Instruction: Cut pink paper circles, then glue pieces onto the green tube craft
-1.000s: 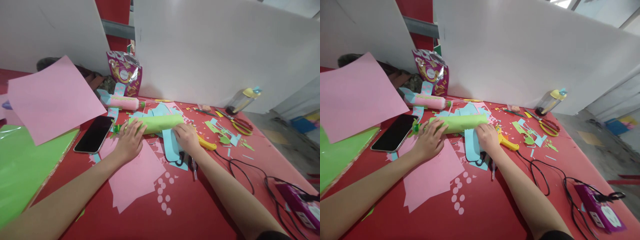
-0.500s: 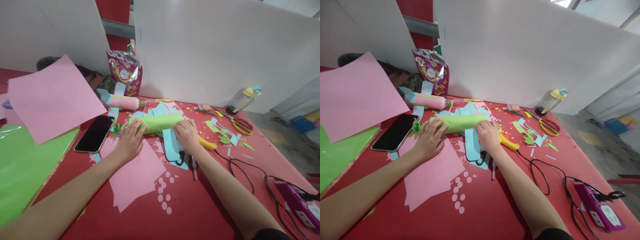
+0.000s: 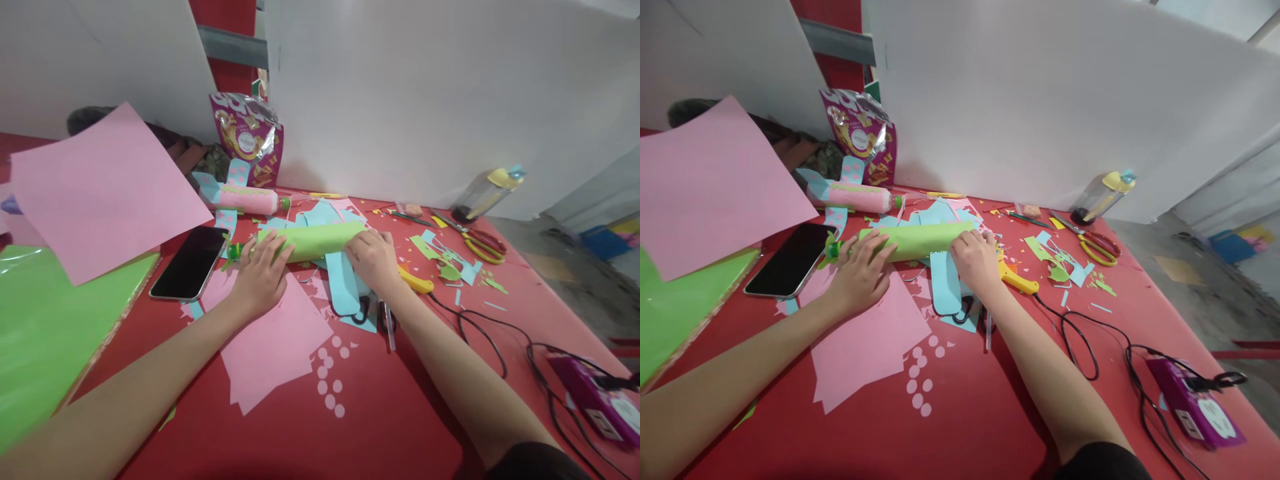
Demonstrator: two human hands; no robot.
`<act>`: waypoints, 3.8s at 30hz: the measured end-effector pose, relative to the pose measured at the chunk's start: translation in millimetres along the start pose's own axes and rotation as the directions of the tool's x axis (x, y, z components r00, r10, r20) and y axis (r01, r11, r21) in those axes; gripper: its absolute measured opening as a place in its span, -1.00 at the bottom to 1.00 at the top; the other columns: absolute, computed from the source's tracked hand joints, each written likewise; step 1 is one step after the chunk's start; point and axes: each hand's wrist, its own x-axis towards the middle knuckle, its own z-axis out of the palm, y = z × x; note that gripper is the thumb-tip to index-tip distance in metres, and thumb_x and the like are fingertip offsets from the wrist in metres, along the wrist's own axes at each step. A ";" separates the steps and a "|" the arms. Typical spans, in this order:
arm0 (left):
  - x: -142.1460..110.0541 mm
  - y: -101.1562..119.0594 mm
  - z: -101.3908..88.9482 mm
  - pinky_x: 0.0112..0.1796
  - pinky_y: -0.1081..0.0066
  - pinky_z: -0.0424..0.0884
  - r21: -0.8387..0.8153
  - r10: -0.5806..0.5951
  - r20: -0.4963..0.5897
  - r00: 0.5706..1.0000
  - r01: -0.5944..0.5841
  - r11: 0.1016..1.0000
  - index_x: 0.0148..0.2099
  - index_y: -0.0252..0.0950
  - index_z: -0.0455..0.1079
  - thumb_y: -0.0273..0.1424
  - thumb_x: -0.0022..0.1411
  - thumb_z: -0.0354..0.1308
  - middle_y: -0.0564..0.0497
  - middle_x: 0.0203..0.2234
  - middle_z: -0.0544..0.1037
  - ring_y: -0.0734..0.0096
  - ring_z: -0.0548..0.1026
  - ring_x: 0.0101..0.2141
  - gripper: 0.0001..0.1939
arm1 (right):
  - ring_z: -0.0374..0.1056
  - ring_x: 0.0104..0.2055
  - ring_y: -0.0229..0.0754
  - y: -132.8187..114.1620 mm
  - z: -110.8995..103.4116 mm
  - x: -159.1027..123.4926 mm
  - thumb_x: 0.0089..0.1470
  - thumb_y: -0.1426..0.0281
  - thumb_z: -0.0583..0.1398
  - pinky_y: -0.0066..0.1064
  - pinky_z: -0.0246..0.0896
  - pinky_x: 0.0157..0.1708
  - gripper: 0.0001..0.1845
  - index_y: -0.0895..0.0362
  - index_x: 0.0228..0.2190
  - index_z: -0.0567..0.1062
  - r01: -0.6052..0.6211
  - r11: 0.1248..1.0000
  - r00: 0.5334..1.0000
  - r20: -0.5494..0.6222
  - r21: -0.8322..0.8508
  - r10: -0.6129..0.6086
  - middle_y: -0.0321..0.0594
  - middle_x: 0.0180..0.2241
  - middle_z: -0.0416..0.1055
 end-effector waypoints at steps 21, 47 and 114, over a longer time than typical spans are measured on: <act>1.1 0.2 -1.9 0.09 0.05 -0.04 0.009 -0.014 0.001 1.000 0.014 1.000 0.09 -0.33 0.15 -0.51 0.13 -0.06 -0.22 0.04 0.26 0.07 0.11 0.15 -0.56 | 0.31 -0.40 -0.26 -49.1 -73.4 -33.6 -0.02 0.53 0.16 -0.47 0.07 -0.48 -0.93 0.17 -0.43 0.44 0.021 0.892 0.583 0.719 0.451 -0.377 -0.20 -0.32 0.38; -0.1 1.1 -1.2 0.08 0.07 -0.02 0.076 0.014 -0.026 1.000 -0.012 0.997 0.07 -0.33 0.16 -0.50 0.14 -0.04 -0.22 0.01 0.29 0.08 0.15 0.13 -0.59 | 0.23 -0.44 -0.29 -52.9 -73.1 -41.9 -0.04 0.58 0.12 -0.47 -0.13 -0.55 -0.90 0.19 -0.48 0.41 -0.017 0.866 0.579 0.711 0.499 -0.398 -0.23 -0.38 0.37; 0.2 0.4 -0.1 0.09 0.04 -0.05 0.009 0.006 -0.019 1.000 -0.005 1.000 0.13 -0.30 0.10 -0.52 0.09 -0.05 -0.24 0.03 0.27 0.05 0.12 0.14 -0.49 | 0.30 -0.30 -0.16 -6.0 -0.3 -14.5 0.15 0.51 -0.02 -0.36 0.02 -0.34 -0.72 0.19 -0.37 0.49 0.131 0.990 0.988 0.076 0.046 -0.134 -0.08 -0.36 0.46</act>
